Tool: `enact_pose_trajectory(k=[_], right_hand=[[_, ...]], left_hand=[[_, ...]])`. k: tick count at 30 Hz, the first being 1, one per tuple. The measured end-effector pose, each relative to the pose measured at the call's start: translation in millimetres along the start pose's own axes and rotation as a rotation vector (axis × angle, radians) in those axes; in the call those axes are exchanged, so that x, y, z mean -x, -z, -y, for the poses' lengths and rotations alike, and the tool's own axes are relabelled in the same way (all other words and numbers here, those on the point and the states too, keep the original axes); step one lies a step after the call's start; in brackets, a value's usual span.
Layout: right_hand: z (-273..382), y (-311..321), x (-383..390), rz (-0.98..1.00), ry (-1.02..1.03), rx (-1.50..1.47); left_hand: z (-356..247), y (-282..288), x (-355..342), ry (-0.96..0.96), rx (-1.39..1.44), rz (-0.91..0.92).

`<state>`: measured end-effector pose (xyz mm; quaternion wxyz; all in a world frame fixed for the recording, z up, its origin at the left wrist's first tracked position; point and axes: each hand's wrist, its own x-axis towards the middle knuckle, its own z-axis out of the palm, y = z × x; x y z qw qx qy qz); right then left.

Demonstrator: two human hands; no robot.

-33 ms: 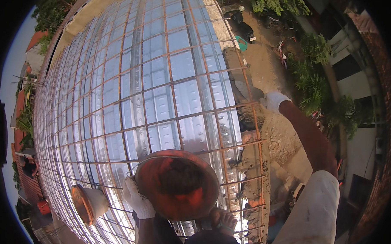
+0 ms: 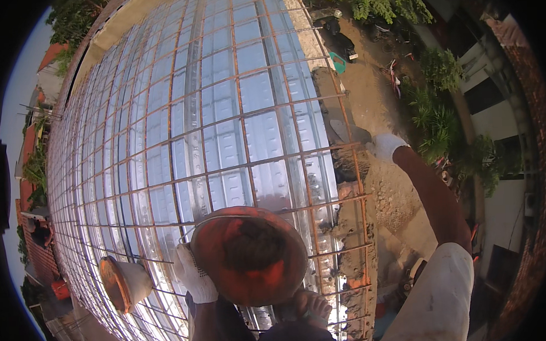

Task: The person applies mortar with a trowel and places bricks along the edge of a roof structure. They then walk across the metal grid roof while carrying buckets.

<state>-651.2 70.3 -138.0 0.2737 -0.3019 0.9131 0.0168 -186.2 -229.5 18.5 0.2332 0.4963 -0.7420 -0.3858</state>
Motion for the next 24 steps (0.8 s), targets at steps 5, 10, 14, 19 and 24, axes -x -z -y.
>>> enact_pose_trajectory(k=[5,10,14,19,24], right_hand=[[2.0,-36.4,140.9,-0.153,-0.315,-0.642],[82.0,-53.6,301.1,-0.423,-0.219,-1.117],[186.1,-33.9,347.1,-0.387,0.106,-0.509],[259.4,-8.0,314.5,-0.368,0.142,0.149],[258.3,-31.2,289.1,-0.245,0.458,0.148]], left_hand=[[20.6,14.4,6.7,-0.317,-0.283,-0.011],[25.1,3.0,6.4,-0.656,-0.476,-0.034],[7.5,6.6,9.7,-0.649,-0.368,0.031],[-0.3,-0.3,23.9,-0.644,-0.179,0.129],[2.8,13.9,47.6,-0.841,-0.014,0.084]])
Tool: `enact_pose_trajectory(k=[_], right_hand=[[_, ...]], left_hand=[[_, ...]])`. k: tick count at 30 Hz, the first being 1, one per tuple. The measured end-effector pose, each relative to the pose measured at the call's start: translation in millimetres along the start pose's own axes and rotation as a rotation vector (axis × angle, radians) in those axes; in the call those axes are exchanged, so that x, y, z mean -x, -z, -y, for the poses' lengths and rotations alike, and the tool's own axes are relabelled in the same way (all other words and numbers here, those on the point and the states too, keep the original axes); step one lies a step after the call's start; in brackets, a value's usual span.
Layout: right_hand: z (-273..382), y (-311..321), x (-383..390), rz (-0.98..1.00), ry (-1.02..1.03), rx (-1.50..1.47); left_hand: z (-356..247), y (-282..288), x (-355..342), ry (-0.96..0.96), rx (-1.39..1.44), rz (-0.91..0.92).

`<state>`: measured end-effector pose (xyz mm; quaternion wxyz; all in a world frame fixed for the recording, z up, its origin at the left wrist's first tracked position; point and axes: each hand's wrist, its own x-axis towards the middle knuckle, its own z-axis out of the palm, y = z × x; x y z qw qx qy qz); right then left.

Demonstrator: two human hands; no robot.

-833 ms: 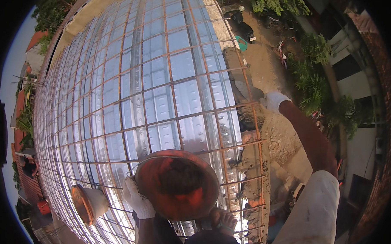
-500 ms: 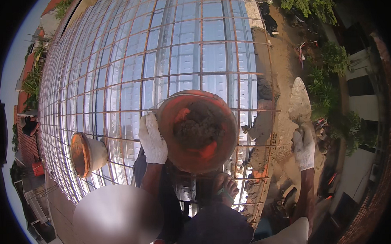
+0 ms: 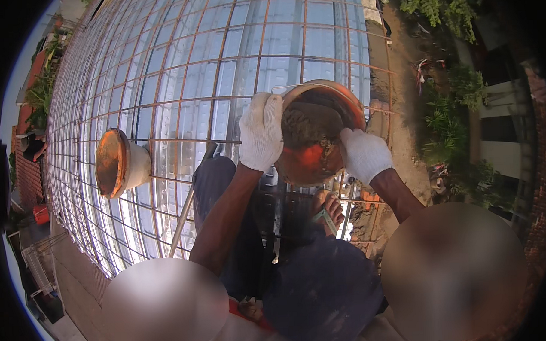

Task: The person applies mortar with a trowel and places bricks along the edge of a roof structure. They then walk across the metal grid roof while carrying buckets.

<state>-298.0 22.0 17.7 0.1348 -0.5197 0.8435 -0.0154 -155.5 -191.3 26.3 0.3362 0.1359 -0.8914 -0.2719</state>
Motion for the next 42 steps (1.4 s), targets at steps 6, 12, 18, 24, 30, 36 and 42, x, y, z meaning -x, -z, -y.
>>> enact_pose_trajectory(k=[6,12,18,24,30,36,42], right_hand=[[34.7,6.2,53.3,0.114,0.071,0.198],[17.7,44.5,53.4,-0.165,-0.228,0.589],[23.9,35.6,26.8,0.158,-0.094,0.532],[5.5,22.6,28.4,0.368,-0.076,0.092],[-5.6,-20.5,54.5,0.241,-0.028,-0.363],[23.5,-43.1,52.4,0.244,-0.099,-0.927],[63.2,-61.2,43.0,0.377,-0.511,-1.860]], left_hand=[[-23.7,-9.2,14.0,0.214,0.317,-0.029],[-53.0,-25.5,12.2,0.268,0.268,-0.122],[-37.9,-16.8,42.7,0.093,0.228,-0.073],[-27.8,-8.8,56.2,0.141,0.298,-0.097],[-20.9,-8.2,47.0,0.164,0.240,-0.157],[-18.4,-7.7,40.9,0.102,0.129,-0.137],[-19.0,-2.9,35.9,0.324,0.145,-0.084]])
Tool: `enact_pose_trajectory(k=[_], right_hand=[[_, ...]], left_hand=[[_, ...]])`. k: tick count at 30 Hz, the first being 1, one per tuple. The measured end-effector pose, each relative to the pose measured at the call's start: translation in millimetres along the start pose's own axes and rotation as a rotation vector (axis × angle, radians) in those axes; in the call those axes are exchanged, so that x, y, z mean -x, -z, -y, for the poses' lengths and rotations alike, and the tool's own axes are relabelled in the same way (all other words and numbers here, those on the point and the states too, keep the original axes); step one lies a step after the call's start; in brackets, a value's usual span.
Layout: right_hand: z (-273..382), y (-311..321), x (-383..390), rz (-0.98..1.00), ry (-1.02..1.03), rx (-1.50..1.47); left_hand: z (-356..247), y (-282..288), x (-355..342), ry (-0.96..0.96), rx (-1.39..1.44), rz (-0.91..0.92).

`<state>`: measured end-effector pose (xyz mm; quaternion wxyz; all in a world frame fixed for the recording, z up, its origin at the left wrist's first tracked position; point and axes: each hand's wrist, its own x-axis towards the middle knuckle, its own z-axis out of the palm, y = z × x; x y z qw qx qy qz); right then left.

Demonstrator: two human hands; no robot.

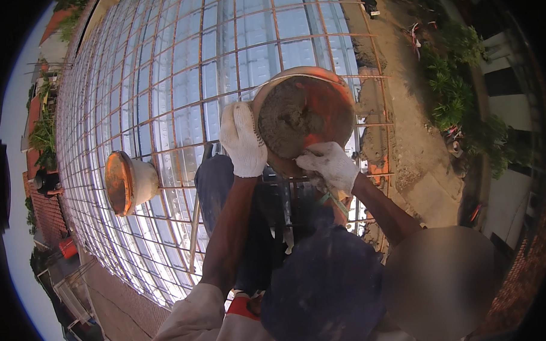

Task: The person applies mortar with a trowel and places bricks along the edge of a roof structure. They then walk across the metal grid roof while carrying buckets.

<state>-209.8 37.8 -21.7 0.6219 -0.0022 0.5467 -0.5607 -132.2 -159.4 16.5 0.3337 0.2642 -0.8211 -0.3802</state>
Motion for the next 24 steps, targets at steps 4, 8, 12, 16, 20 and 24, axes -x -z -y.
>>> enact_pose_trajectory(k=[4,8,12,16,20,24], right_hand=[[-7.8,-16.0,-14.6,0.370,-0.143,-0.929],[-9.5,-15.2,-19.5,0.557,0.023,-1.312],[-11.8,7.6,13.8,0.624,0.003,-1.178],[35.5,10.8,67.1,-0.227,0.297,0.714],[57.5,16.3,55.5,-0.758,0.493,1.552],[41.2,34.1,20.6,-0.671,0.502,1.881]], left_hand=[[1.4,-4.8,-2.9,-0.001,-0.032,-0.045],[-7.4,-9.3,-9.7,0.139,0.074,-0.054],[11.1,-7.2,-9.2,0.028,0.004,-0.031],[9.4,-6.6,-5.9,-0.050,-0.004,-0.062],[2.3,-6.5,-6.1,-0.079,0.051,0.004],[-3.7,-8.3,-4.9,-0.195,0.079,0.054]])
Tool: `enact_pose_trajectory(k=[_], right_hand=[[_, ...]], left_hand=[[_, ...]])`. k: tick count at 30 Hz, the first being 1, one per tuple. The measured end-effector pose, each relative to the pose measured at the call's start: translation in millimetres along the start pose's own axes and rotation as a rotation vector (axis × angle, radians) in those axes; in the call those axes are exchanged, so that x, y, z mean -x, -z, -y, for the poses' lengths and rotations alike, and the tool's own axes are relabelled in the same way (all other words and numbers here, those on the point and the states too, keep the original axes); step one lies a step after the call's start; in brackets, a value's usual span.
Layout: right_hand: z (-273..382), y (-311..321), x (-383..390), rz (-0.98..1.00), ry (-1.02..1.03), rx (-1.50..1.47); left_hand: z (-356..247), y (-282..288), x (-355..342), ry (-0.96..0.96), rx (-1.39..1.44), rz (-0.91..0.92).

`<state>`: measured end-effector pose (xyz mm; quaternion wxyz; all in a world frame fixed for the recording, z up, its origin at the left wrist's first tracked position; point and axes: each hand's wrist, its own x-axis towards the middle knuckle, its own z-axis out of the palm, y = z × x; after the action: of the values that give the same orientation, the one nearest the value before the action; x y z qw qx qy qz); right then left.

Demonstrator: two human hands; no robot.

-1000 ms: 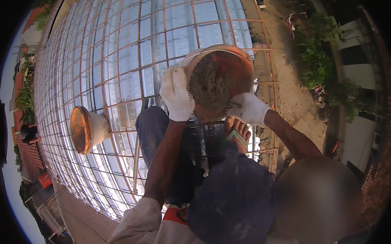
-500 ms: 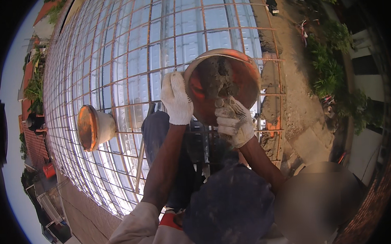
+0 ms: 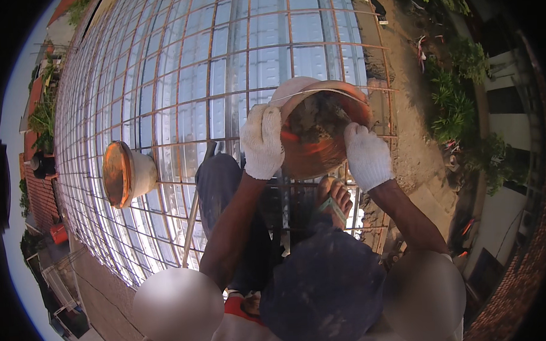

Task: The person applies mortar with a trowel and places bricks along the edge of a roof structure. They then walk across the metal grid roof while carrying buckets.

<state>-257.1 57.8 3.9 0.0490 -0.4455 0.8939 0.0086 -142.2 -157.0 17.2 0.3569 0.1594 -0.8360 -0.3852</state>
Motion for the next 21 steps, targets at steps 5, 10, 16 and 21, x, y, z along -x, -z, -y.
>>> enact_pose_trajectory(k=[5,10,16,21], right_hand=[[-1.9,21.8,12.3,0.145,0.227,0.036],[-4.2,41.9,30.9,-0.006,0.023,-0.162],[18.8,9.7,44.8,0.120,0.000,-0.158],[11.3,-3.1,37.9,0.168,-0.024,-0.205]], left_hand=[[10.5,2.7,15.3,0.010,-0.052,-0.028],[-2.7,3.3,18.2,0.158,0.051,-0.044],[-6.6,-1.1,20.0,0.155,0.064,-0.075],[-2.7,4.1,22.2,0.176,0.031,-0.088]])
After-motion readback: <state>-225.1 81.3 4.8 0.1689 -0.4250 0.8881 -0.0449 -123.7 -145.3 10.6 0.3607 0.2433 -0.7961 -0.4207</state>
